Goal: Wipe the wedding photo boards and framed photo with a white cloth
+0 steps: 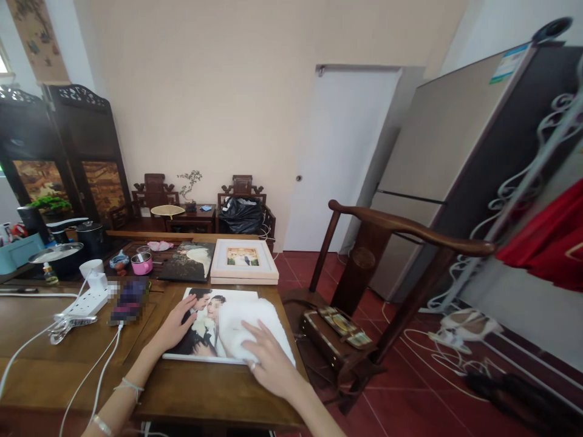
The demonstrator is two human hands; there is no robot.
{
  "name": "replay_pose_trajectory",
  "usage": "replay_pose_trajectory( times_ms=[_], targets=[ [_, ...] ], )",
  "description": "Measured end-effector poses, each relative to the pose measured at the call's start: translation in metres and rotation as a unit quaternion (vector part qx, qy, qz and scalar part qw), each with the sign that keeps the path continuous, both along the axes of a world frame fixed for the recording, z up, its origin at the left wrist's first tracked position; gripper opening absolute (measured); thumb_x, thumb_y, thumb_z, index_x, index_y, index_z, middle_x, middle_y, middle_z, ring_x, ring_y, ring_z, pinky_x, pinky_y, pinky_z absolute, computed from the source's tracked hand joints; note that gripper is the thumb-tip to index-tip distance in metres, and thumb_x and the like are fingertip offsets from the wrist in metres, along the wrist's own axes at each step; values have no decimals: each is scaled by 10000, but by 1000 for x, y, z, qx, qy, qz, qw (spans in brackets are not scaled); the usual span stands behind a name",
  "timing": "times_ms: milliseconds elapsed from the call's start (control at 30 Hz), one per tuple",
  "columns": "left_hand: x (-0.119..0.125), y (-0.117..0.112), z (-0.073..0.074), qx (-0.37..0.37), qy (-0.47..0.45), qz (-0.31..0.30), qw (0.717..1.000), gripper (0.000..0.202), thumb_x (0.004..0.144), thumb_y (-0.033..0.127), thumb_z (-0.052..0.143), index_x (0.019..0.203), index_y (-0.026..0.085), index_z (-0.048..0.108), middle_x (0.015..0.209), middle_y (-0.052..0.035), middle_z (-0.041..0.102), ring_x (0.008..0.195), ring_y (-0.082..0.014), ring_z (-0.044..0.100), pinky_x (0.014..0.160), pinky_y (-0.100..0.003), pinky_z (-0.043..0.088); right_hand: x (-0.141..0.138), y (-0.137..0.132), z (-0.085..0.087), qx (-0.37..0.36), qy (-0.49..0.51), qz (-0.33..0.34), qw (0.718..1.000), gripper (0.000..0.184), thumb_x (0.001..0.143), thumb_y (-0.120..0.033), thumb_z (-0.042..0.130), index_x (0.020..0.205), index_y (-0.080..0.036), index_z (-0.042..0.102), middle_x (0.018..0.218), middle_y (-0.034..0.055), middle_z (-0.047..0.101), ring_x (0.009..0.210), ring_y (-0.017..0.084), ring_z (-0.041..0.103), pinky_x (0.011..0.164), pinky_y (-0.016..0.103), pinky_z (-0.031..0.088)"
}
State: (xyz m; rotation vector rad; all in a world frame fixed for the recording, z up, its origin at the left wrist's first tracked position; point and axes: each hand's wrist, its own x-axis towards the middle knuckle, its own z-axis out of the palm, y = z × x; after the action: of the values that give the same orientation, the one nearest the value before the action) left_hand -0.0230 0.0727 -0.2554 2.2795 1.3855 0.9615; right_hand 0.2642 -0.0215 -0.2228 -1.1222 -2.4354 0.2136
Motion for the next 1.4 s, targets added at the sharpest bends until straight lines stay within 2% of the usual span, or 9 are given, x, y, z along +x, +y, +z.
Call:
replay_pose_trajectory(
  times_ms=[133, 233, 567, 700, 900, 1100, 1200, 1300, 1400],
  targets=[
    [1, -1, 2, 1, 2, 5, 1000, 411, 867, 322, 439, 1241, 160, 497, 1375, -115, 441, 1287, -212, 384, 1090, -404, 270, -3, 45, 0, 3, 13, -39, 999, 267, 776, -128, 440, 979, -158, 611, 1284, 154, 518, 1281, 224, 363, 1089, 485, 209],
    [1, -2, 3, -3, 8, 7, 1000, 426, 868, 337, 438, 1244, 145, 497, 1377, -122, 436, 1288, -208, 384, 1091, -376, 270, -11, 56, -1, 7, 12, -60, 998, 284, 756, -106, 445, 980, -150, 613, 1249, 158, 546, 1290, 226, 348, 1096, 483, 177],
    [1, -1, 4, -8, 8, 4, 1000, 423, 865, 323, 434, 1255, 167, 481, 1383, -111, 431, 1293, -214, 374, 1092, -415, 261, -18, -19, 5, -3, -4, 3, 1000, 362, 630, -36, 419, 884, -200, 618, 1350, 59, 468, 1344, 229, 232, 1104, 531, 109],
    [0, -1, 3, -8, 16, 2, 1000, 426, 868, 320, 428, 1263, 166, 473, 1391, -114, 420, 1296, -210, 370, 1093, -409, 261, -13, -23, 4, -3, -13, 21, 1000, 373, 617, -40, 420, 892, -199, 616, 1341, 67, 478, 1339, 227, 244, 1103, 527, 123],
    [1, -2, 2, -1, 9, 9, 1000, 418, 862, 321, 441, 1258, 192, 479, 1385, -98, 432, 1292, -208, 377, 1090, -411, 267, -3, 31, -4, 10, 1, -16, 1000, 279, 736, -100, 436, 939, -173, 614, 1276, 145, 527, 1308, 219, 317, 1093, 494, 185],
    [1, -4, 4, -16, -1, 10, 1000, 432, 858, 320, 446, 1262, 171, 479, 1394, -105, 418, 1303, -214, 360, 1096, -408, 254, -9, 81, -11, 31, -2, -75, 997, 279, 785, -125, 438, 1012, -152, 599, 1225, 154, 563, 1303, 225, 326, 1092, 493, 177],
    [2, -4, 4, -15, -2, 10, 1000, 431, 859, 325, 443, 1258, 168, 483, 1390, -110, 423, 1299, -215, 367, 1094, -412, 258, -14, 73, -10, 37, -11, -83, 996, 281, 767, -107, 443, 996, -141, 603, 1196, 165, 580, 1310, 237, 311, 1090, 506, 163],
    [2, -3, 3, -7, -6, 5, 1000, 419, 861, 320, 444, 1254, 183, 486, 1385, -103, 431, 1292, -212, 378, 1091, -417, 266, -16, 45, -6, 34, -15, -68, 997, 294, 725, -78, 451, 961, -140, 613, 1259, 168, 536, 1320, 247, 289, 1093, 507, 150],
    [2, -3, 3, -5, -6, 5, 1000, 418, 861, 318, 444, 1255, 185, 486, 1384, -99, 433, 1292, -211, 377, 1092, -414, 266, -16, 13, -3, 25, -11, -24, 999, 320, 686, -48, 432, 913, -177, 617, 1335, 100, 481, 1340, 236, 243, 1100, 517, 127]
  ],
)
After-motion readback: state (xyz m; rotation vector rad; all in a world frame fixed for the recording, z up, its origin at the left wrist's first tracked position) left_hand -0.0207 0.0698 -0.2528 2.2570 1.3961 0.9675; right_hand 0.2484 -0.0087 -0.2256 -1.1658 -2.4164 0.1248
